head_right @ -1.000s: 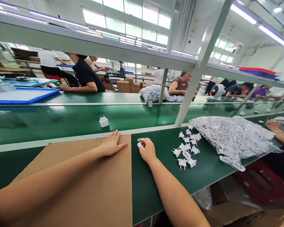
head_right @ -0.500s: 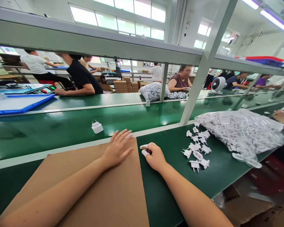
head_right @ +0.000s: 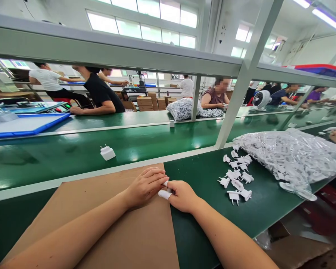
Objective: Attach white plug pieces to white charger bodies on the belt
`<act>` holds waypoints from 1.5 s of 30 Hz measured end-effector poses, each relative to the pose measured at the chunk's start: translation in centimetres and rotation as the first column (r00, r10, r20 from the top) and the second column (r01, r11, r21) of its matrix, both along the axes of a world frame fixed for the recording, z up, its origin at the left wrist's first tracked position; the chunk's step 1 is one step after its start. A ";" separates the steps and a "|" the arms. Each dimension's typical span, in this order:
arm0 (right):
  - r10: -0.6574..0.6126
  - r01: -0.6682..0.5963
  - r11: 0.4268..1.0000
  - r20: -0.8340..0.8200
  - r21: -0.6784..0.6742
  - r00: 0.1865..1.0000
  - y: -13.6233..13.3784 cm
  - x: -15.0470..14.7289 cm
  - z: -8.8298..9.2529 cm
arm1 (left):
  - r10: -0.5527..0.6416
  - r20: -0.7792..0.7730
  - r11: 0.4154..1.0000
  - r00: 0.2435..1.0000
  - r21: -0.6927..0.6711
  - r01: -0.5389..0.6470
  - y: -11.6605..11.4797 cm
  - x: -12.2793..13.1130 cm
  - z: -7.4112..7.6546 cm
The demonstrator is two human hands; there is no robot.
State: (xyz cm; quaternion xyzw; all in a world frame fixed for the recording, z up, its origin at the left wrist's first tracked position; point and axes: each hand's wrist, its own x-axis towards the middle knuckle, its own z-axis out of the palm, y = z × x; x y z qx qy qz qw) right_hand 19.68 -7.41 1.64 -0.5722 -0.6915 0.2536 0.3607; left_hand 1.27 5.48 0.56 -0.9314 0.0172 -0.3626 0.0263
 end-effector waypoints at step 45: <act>-0.066 0.071 0.997 0.126 -0.039 0.990 -0.3 0.6 0.5 | 0.033 0.081 0.995 0.996 -0.098 -0.025 1.1 -0.3 -0.4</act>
